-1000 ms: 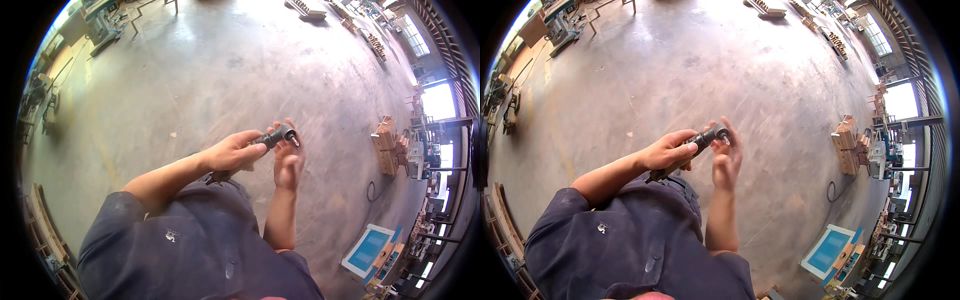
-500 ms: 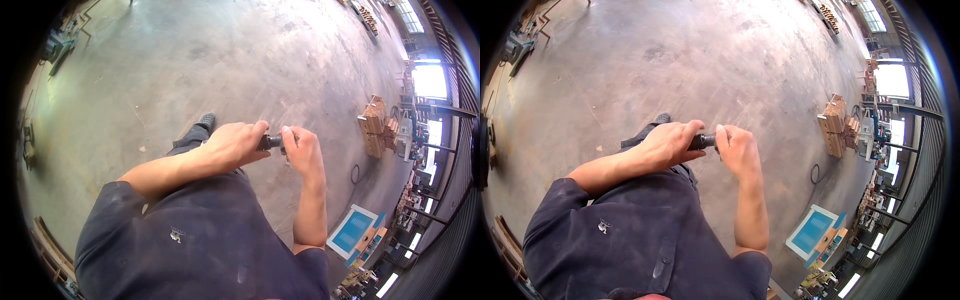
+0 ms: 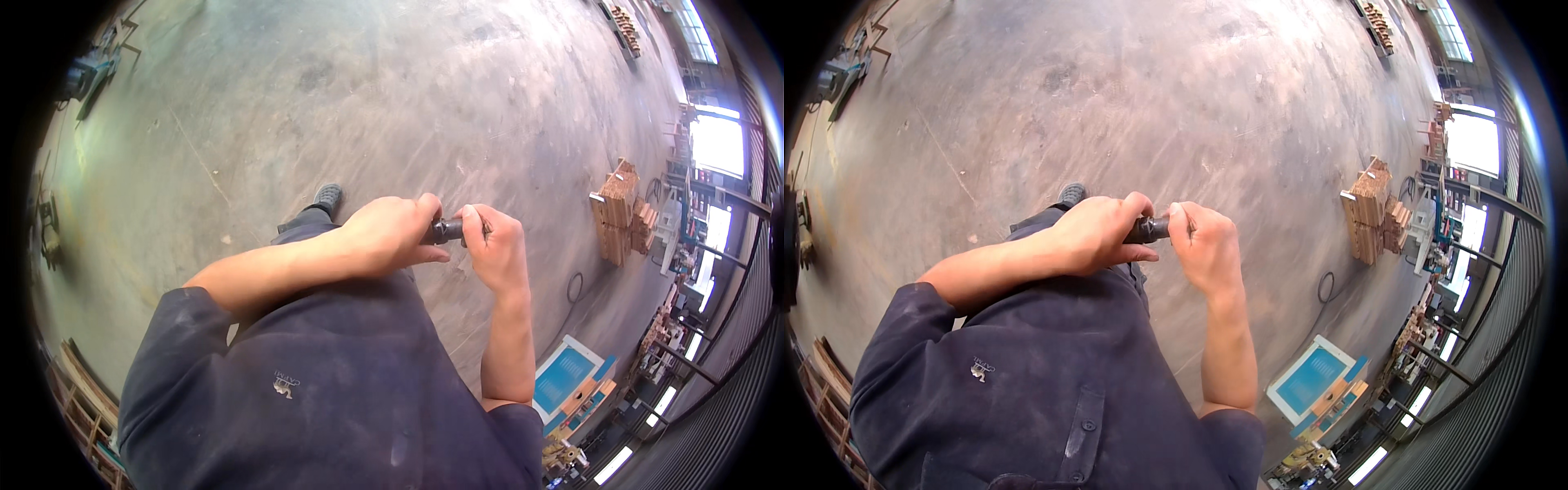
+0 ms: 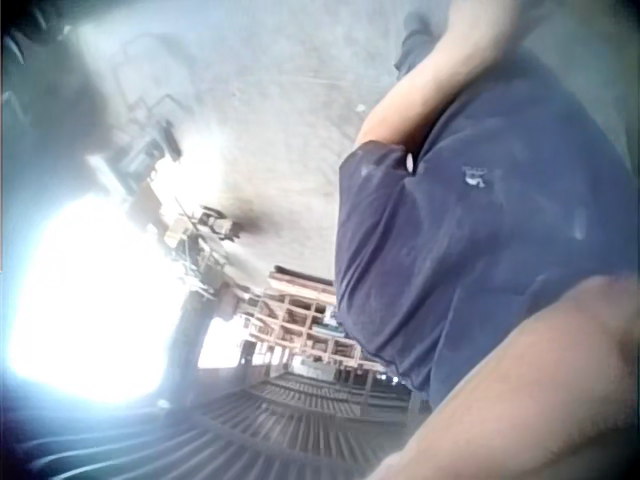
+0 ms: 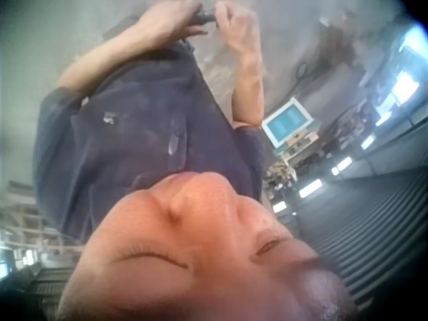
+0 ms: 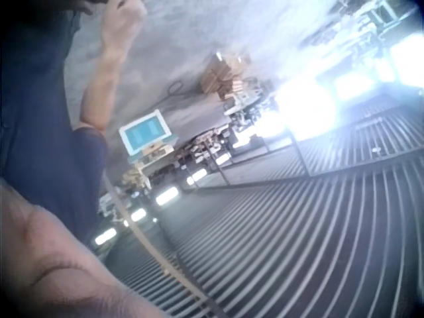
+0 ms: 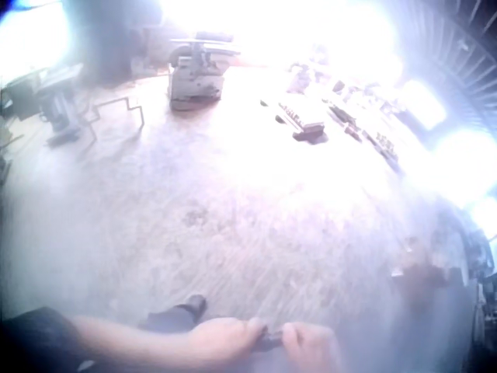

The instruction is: The person walks through a workshop carrying a yellow pneumatic tool, then uses a wrench and a green clamp to tighten and adjust the tool's head while standing at a workbench.

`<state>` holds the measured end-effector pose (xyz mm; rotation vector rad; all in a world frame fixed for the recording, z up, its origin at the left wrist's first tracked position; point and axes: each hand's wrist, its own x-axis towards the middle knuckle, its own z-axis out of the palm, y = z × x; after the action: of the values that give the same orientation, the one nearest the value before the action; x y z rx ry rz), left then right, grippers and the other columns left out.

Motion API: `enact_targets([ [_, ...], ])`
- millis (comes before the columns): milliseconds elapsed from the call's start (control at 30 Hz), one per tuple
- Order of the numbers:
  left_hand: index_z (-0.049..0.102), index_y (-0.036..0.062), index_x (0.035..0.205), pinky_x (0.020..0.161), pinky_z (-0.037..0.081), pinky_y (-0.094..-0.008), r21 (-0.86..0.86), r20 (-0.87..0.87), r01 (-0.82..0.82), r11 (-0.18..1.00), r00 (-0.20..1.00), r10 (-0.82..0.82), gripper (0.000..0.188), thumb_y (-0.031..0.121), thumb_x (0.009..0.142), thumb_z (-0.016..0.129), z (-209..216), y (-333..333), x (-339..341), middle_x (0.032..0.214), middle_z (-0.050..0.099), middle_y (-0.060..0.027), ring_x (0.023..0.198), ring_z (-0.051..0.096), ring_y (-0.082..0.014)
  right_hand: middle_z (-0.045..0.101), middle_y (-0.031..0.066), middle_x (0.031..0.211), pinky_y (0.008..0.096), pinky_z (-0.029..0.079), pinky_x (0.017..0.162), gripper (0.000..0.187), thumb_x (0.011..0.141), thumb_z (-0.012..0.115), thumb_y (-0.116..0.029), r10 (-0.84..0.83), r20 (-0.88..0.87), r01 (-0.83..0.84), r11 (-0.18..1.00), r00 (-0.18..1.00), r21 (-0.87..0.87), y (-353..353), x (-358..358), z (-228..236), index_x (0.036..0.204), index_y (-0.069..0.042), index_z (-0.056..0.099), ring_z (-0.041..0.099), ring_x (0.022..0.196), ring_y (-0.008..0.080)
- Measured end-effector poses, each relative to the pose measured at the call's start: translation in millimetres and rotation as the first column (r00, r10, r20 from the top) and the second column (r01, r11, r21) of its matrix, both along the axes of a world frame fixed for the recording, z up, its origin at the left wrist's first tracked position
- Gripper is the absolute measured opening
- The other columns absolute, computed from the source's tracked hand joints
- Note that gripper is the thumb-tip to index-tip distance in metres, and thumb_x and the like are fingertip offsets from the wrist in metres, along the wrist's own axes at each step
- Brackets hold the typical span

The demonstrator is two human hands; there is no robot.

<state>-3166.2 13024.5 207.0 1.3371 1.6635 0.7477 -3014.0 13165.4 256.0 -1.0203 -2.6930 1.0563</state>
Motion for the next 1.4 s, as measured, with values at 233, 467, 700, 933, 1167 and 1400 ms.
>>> enact_targets([
  [233, 0.049, 0.0012, 0.14, 0.091, 0.053, -0.0459, 0.054, 0.41, -0.172, 0.984, 0.902, 0.135, 0.074, 0.017, 0.077, 0.084, -5.3, 15.3, -10.6, 0.106, 0.071, -0.0238, 0.104, 0.069, -0.0405, 0.07, 0.0057, 0.086, 0.032, 0.053, 0.066, 0.026, 0.102, 0.069, -0.023, -0.314, -0.168, 0.078, 0.641, 0.935, -0.764, 42.1, 6.4, 0.2, 0.109, 0.002, 0.073, 0.065, 0.075, 0.0137],
  [467, 0.022, -0.0047, 0.162, 0.086, 0.053, -0.0424, 0.054, 0.241, -0.273, 0.96, 0.937, 0.253, 0.103, 0.004, 0.075, 0.078, 14.2, 38.3, -7.1, 0.096, 0.071, -0.0205, 0.093, 0.07, -0.0356, 0.067, 0.008, 0.12, 0.0304, 0.055, 0.093, 0.072, 0.079, 0.097, -0.019, -0.538, -0.541, -0.105, 0.64, 0.647, -0.761, 5.2, -2.4, -45.4, 0.137, 0.001, 0.058, 0.066, 0.107, 0.0163],
  [700, 0.01, -0.0067, 0.164, 0.083, 0.052, -0.0387, 0.208, 0.458, -0.29, 0.934, 0.873, 0.169, 0.11, 0.004, 0.076, 0.075, 6.6, 53.3, 8.4, 0.089, 0.068, -0.0196, 0.088, 0.069, -0.0331, 0.062, 0.0155, 0.137, 0.0343, 0.052, 0.102, 0.089, 0.079, 0.096, -0.028, -0.503, -0.546, -0.285, 0.505, 0.67, -0.815, 33.6, 5.5, -44.6, 0.146, 0.008, 0.05, 0.064, 0.118, 0.0206],
  [933, 0.008, -0.0086, 0.164, 0.081, 0.052, -0.0387, 0.018, 0.175, -0.307, 0.952, 0.938, 0.299, 0.11, 0.005, 0.077, 0.074, 35.8, 69.1, 16.4, 0.088, 0.067, -0.0212, 0.086, 0.068, -0.0339, 0.067, 0.0161, 0.126, 0.0396, 0.05, 0.11, 0.08, 0.086, 0.09, -0.026, -0.497, -0.625, -0.199, 0.665, 0.603, -0.72, 36.3, 11.9, -47.0, 0.146, 0.006, 0.047, 0.064, 0.121, 0.0235],
  [1167, 0.007, -0.0108, 0.163, 0.083, 0.051, -0.0391, 0.007, 0.339, -0.215, 0.977, 0.919, 0.2, 0.111, 0.007, 0.078, 0.075, 43.6, 68.5, 5.7, 0.09, 0.067, -0.0236, 0.09, 0.068, -0.0339, 0.068, 0.0148, 0.124, 0.0366, 0.055, 0.102, 0.068, 0.084, 0.092, -0.023, -0.536, -0.604, -0.119, 0.682, 0.59, -0.722, 39.8, 15.1, -42.8, 0.134, 0.008, 0.057, 0.069, 0.112, 0.0242],
  [1400, 0.007, -0.0127, 0.162, 0.081, 0.053, -0.0406, 0.164, 0.37, -0.25, 0.954, 0.912, 0.175, 0.109, 0.005, 0.077, 0.073, 19.3, 73.5, 9.7, 0.089, 0.067, -0.0253, 0.087, 0.068, -0.0383, 0.068, 0.0147, 0.126, 0.0397, 0.052, 0.106, 0.068, 0.086, 0.09, -0.023, -0.522, -0.632, -0.251, 0.622, 0.573, -0.741, 44.8, 14.3, -45.8, 0.137, 0.007, 0.056, 0.068, 0.119, 0.0272],
])
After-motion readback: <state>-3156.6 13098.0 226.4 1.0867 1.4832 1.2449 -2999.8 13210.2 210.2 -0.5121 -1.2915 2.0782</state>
